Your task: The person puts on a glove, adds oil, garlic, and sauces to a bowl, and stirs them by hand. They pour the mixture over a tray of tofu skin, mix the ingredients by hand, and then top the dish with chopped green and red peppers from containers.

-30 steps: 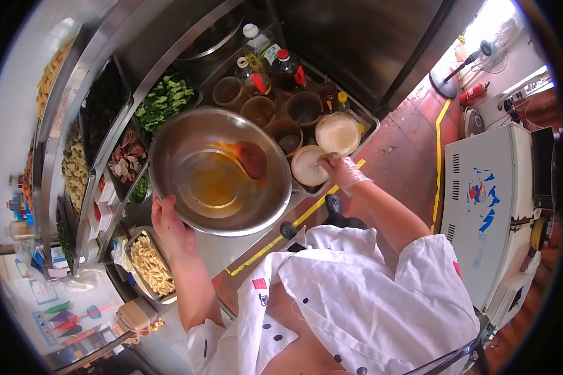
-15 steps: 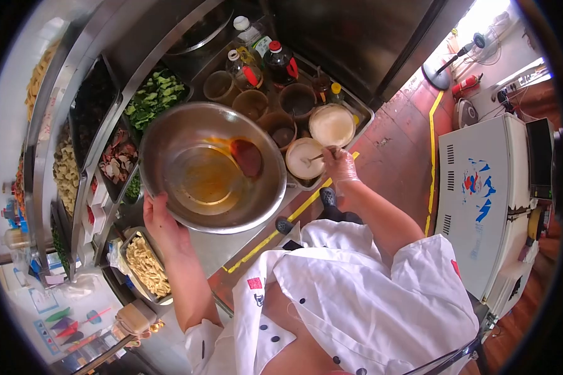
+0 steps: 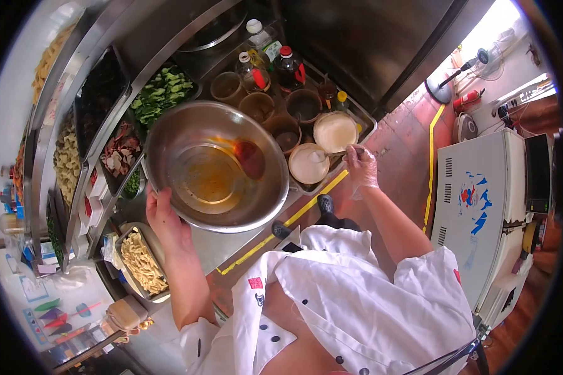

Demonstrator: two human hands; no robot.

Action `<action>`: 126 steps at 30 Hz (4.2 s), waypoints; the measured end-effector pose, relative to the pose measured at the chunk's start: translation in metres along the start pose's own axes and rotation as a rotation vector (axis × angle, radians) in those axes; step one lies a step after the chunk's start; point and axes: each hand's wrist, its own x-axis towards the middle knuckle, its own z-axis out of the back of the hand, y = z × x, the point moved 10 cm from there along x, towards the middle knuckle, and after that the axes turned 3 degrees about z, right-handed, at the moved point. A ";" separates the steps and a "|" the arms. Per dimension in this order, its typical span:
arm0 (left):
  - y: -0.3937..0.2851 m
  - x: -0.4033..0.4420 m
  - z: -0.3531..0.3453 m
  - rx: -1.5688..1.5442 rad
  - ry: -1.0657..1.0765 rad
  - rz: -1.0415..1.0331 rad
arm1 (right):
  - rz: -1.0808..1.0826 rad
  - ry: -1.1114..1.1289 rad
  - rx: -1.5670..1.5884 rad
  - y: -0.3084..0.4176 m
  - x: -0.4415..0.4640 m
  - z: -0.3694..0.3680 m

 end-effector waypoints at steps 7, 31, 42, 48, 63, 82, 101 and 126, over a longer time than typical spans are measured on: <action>0.000 0.002 0.004 -0.001 -0.016 0.007 | 0.062 0.008 0.052 0.004 -0.001 -0.007; -0.001 0.001 0.014 -0.082 -0.106 -0.060 | -0.102 -0.038 0.424 -0.059 0.039 -0.003; 0.009 0.016 0.014 -0.066 -0.005 -0.011 | -0.003 0.184 -0.040 0.098 -0.053 -0.121; 0.004 0.016 0.011 -0.052 0.001 -0.020 | 0.923 0.339 -0.414 0.151 -0.094 -0.175; 0.006 0.017 0.006 0.001 0.089 -0.038 | 0.548 -0.200 -0.491 0.068 0.043 0.053; -0.006 -0.001 -0.008 0.018 -0.012 0.010 | -0.187 -0.264 0.157 -0.051 0.074 0.073; 0.000 0.004 0.000 -0.024 -0.012 0.041 | 0.199 0.286 -0.143 0.116 -0.055 -0.086; -0.004 0.010 -0.007 -0.016 0.028 0.021 | 0.100 -0.066 0.104 0.054 0.018 0.013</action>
